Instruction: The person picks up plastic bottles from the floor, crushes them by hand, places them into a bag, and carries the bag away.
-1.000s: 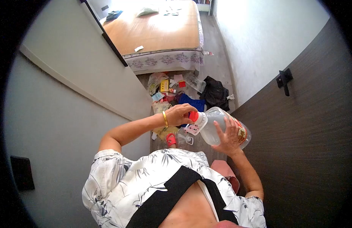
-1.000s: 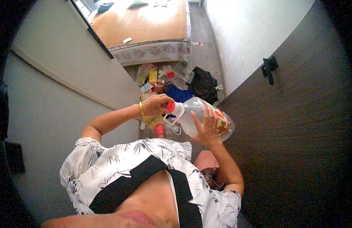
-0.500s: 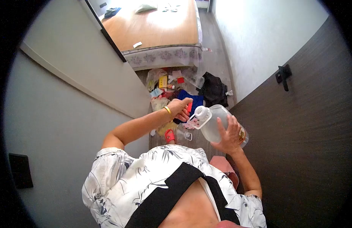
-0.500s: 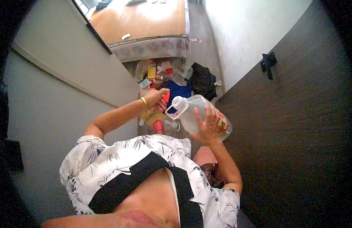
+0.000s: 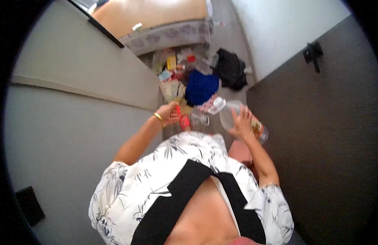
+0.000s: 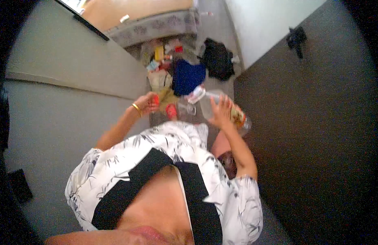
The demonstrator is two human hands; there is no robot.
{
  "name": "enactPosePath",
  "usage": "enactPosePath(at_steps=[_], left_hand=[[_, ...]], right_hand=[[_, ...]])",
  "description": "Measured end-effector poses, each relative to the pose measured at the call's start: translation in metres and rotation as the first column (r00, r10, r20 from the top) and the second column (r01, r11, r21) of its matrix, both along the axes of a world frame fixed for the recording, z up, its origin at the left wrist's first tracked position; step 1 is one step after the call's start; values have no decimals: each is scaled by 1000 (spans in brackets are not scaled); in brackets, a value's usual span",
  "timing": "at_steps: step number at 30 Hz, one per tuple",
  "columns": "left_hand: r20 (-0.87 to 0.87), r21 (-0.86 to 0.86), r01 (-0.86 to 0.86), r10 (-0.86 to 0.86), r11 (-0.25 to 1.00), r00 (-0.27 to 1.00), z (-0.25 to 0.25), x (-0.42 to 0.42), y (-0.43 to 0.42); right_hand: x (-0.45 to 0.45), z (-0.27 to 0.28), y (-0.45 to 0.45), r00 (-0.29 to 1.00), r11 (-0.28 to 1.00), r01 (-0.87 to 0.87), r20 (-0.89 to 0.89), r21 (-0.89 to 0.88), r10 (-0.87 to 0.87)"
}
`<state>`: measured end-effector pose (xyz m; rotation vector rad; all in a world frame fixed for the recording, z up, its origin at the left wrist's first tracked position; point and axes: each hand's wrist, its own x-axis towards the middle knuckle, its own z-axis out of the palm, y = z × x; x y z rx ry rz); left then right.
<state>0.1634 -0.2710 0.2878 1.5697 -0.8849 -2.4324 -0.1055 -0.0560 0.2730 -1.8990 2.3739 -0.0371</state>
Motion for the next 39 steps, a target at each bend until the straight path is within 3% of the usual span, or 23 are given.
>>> enactPosePath(at_steps=[1,4,7,9,13,16,17,21,24,27,28,30,31,37,39], left_hand=[[2,77,26,-27,997,1000,-14,7,-3],[6,65,1,-1,998,1000,-14,19,4],[55,45,-79,76,996,996,-13,29,11],[69,48,-114,110,992,992,-15,34,15],[92,66,-139,133,988,987,-25,47,22],[93,52,-149,144,987,985,-34,52,25],[86,54,-136,132,989,988,-37,55,22],[119,64,-179,171,982,978,-44,56,21],[117,63,-142,134,988,984,-49,58,14],[102,25,-171,168,985,981,-56,59,7],[93,17,-207,205,978,974,-33,64,2],[61,10,-232,231,973,971,-34,69,-7],[65,-11,-247,247,969,967,-34,71,-12],[-17,-24,-359,359,933,933,-37,75,-39],[-39,7,-428,428,904,903,-36,72,-46]], right_hand=[[-6,-14,0,999,999,15,30,-31,-14],[-10,-19,-14,995,980,97,-2,175,-98],[-7,-47,-18,959,943,215,131,253,-253],[-3,-74,-10,915,937,281,236,208,-327],[12,-99,23,773,896,374,454,240,-444],[18,-127,62,738,811,403,373,425,-562],[21,-132,79,775,860,397,384,322,-501],[20,-152,127,717,811,468,385,350,-581],[26,-140,142,526,599,602,303,528,-795],[34,-152,167,429,567,715,384,408,-818],[29,-137,164,428,566,709,381,421,-819],[26,-152,176,393,527,728,363,438,-845],[23,-165,183,421,565,724,397,394,-816],[25,-127,170,308,521,715,459,466,-833],[24,-138,175,344,549,723,470,420,-813]])
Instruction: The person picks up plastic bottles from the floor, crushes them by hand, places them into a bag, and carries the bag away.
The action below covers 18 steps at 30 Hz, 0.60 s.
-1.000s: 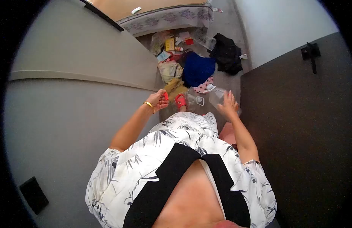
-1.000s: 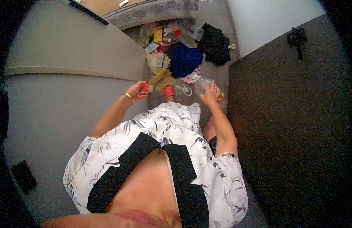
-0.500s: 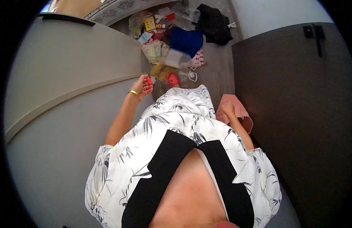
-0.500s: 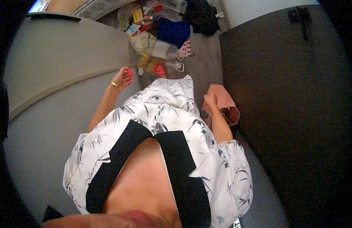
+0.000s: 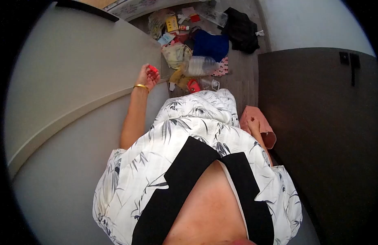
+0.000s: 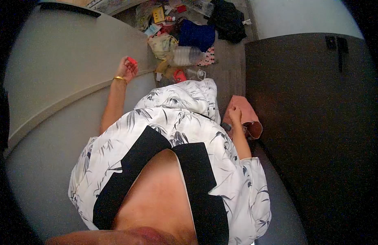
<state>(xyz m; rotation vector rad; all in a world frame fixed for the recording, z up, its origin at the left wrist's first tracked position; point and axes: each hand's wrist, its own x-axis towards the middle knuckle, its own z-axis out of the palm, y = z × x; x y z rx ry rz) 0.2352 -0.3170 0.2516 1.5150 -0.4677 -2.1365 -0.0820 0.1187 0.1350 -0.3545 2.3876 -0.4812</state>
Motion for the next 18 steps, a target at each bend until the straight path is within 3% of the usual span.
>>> enactPosePath(at_steps=[3,8,11,13,14,15,16,17,18], left_hand=[[-75,70,-98,103,993,992,0,-11,-1],[-116,157,-50,69,986,991,4,-38,13],[-114,157,-16,34,987,993,7,-41,15],[-175,158,35,-7,987,985,0,-39,9],[-104,205,-35,58,978,993,12,-46,11],[-126,138,-2,20,990,992,14,-44,12],[-157,56,32,-23,998,987,11,-44,7],[-208,37,90,-81,995,975,6,-34,7],[-245,11,151,-144,988,959,7,-33,7]], right_hand=[[-1,-5,5,999,999,-30,-31,20,31],[-7,-8,8,999,1000,-25,-24,0,25],[-9,-33,22,1000,994,-7,-22,-108,4],[-3,-23,13,1000,1000,13,8,-25,-13],[0,-11,8,999,997,28,44,75,-31],[5,-50,21,997,999,43,-62,14,-42],[8,-34,9,969,984,174,184,-26,-166],[24,-82,22,969,930,115,-166,-348,-182],[14,-103,31,996,991,84,10,-100,-83]])
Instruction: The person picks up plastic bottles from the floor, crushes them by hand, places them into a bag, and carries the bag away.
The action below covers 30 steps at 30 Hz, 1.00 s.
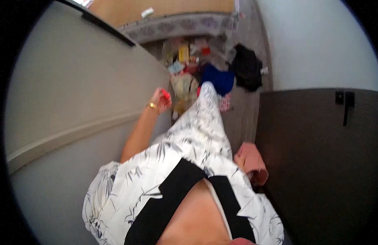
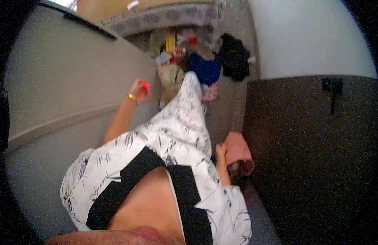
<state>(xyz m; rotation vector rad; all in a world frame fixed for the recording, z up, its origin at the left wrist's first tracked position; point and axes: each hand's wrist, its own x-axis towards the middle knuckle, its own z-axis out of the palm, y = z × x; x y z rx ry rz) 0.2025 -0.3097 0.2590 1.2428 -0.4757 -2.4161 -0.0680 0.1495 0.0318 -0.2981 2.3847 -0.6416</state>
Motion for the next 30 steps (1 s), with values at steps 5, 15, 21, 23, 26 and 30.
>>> enactPosePath(at_steps=[5,15,21,23,26,30], left_hand=[[146,52,-120,112,991,983,23,-7,5],[254,-148,-41,78,988,964,32,19,-1],[385,-302,117,9,946,923,41,31,35],[422,-318,162,-14,934,906,42,32,41],[561,-441,242,56,864,826,30,39,59],[527,-423,177,82,889,846,26,34,115]], right_hand=[[27,88,-49,950,984,133,269,121,-162],[-2,61,-130,879,932,359,357,-59,-316],[-47,76,-146,940,936,279,258,-214,-221],[-60,75,-143,928,956,256,314,-146,-201],[-80,64,-133,951,985,139,293,-107,-102],[-77,105,-68,915,961,210,382,-179,-129]])
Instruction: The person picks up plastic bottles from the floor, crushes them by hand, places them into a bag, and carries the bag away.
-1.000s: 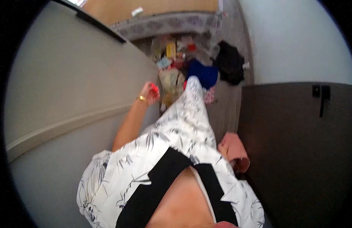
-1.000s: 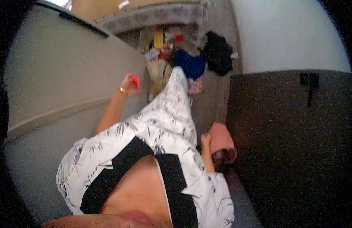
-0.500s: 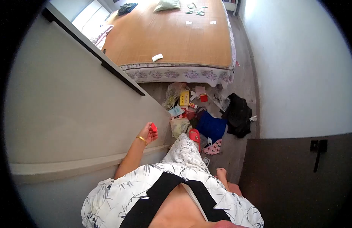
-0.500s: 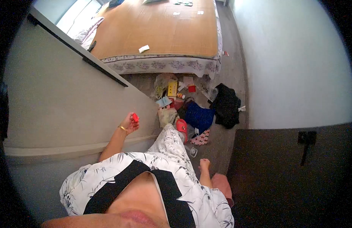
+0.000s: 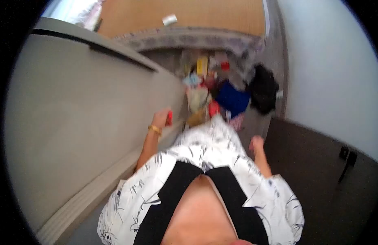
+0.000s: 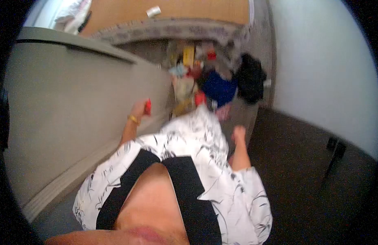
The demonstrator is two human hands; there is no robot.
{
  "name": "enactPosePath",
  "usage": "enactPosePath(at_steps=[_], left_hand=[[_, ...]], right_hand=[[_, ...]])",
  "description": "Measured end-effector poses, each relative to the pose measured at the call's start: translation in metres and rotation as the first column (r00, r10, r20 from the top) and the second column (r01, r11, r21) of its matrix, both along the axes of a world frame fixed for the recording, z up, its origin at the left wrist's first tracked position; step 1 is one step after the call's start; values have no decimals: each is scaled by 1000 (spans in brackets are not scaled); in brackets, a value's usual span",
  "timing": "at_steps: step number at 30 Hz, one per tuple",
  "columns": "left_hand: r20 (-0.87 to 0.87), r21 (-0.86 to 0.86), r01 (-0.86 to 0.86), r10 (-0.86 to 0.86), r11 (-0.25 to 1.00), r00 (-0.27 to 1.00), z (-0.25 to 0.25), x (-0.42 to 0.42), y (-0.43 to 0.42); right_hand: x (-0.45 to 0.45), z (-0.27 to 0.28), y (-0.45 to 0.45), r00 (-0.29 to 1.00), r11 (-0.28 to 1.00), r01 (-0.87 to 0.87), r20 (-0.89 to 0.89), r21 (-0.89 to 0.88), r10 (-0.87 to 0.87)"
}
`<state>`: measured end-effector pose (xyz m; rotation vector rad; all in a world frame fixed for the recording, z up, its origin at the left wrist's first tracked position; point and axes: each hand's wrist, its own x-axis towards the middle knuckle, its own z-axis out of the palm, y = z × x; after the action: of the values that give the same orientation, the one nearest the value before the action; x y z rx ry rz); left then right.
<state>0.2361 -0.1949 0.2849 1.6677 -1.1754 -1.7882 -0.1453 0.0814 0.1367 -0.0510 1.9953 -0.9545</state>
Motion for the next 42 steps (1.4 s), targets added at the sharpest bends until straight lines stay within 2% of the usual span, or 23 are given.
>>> enactPosePath(at_steps=[2,3,4,6,10,11,12,13,15,16,17,18,20,23,28,29,31,33,36,39,40,41,42], left_hand=[[-5,-3,83,-83,997,997,-3,-5,33],[75,1,127,-127,992,989,-14,-1,58],[161,-11,149,-145,989,976,-12,-15,44],[360,-163,255,-184,953,915,-2,-11,93],[250,-218,180,-123,959,960,6,-10,251],[147,-204,170,-141,964,979,29,-43,141],[113,-91,197,-186,976,976,29,-52,-19],[112,-109,202,-190,973,975,21,-44,-20],[145,-97,272,-257,957,955,0,-35,-8],[167,-99,301,-282,949,945,-9,-30,-2],[188,-95,327,-306,940,933,-14,-26,9],[193,-40,365,-351,930,916,-14,-25,-4],[211,-5,401,-391,916,896,2,-31,-54],[167,82,255,-266,963,950,17,-41,-77],[197,150,219,-246,964,949,35,-64,-81],[203,166,225,-257,960,945,33,-60,-74],[156,186,178,-208,966,966,27,-44,-58],[82,205,151,-171,967,982,22,-38,-46],[-24,207,114,-111,972,994,28,-32,-42],[-55,251,130,-119,959,991,39,-14,-19],[-56,252,145,-135,957,989,42,-14,-13],[-56,250,153,-143,956,988,42,-15,-10],[-77,251,147,-131,957,988,42,-12,-9]], right_hand=[[4,27,23,995,995,66,-69,-69,-71],[12,34,54,996,997,-31,-91,-69,25],[-4,43,29,993,985,-84,-97,-149,70],[23,29,94,993,972,-99,-87,-211,83],[70,-30,295,999,985,-32,-7,-170,31],[36,-7,209,999,991,-26,-43,-130,21],[38,19,99,999,1000,11,-42,-12,-11],[51,3,115,999,999,24,-30,-30,-25],[94,28,159,987,971,-101,-98,219,125],[103,-39,219,977,981,-96,-172,166,125],[119,-68,255,961,989,-97,-246,115,124],[125,-73,272,964,973,-90,-227,214,139],[127,-33,234,967,953,-61,-218,295,130],[132,2,213,959,950,-21,-262,313,108],[106,64,132,902,984,10,-427,179,68],[100,76,120,918,991,37,-397,127,16],[85,105,89,971,971,237,-20,-20,-237],[81,123,86,988,988,152,-23,-19,-152],[83,108,92,997,997,63,-57,35,-61],[96,119,114,992,989,119,-51,82,-115],[95,102,144,994,991,107,-15,86,-106],[91,79,175,993,987,11,-122,157,8],[91,79,187,997,976,72,-44,206,-65]])
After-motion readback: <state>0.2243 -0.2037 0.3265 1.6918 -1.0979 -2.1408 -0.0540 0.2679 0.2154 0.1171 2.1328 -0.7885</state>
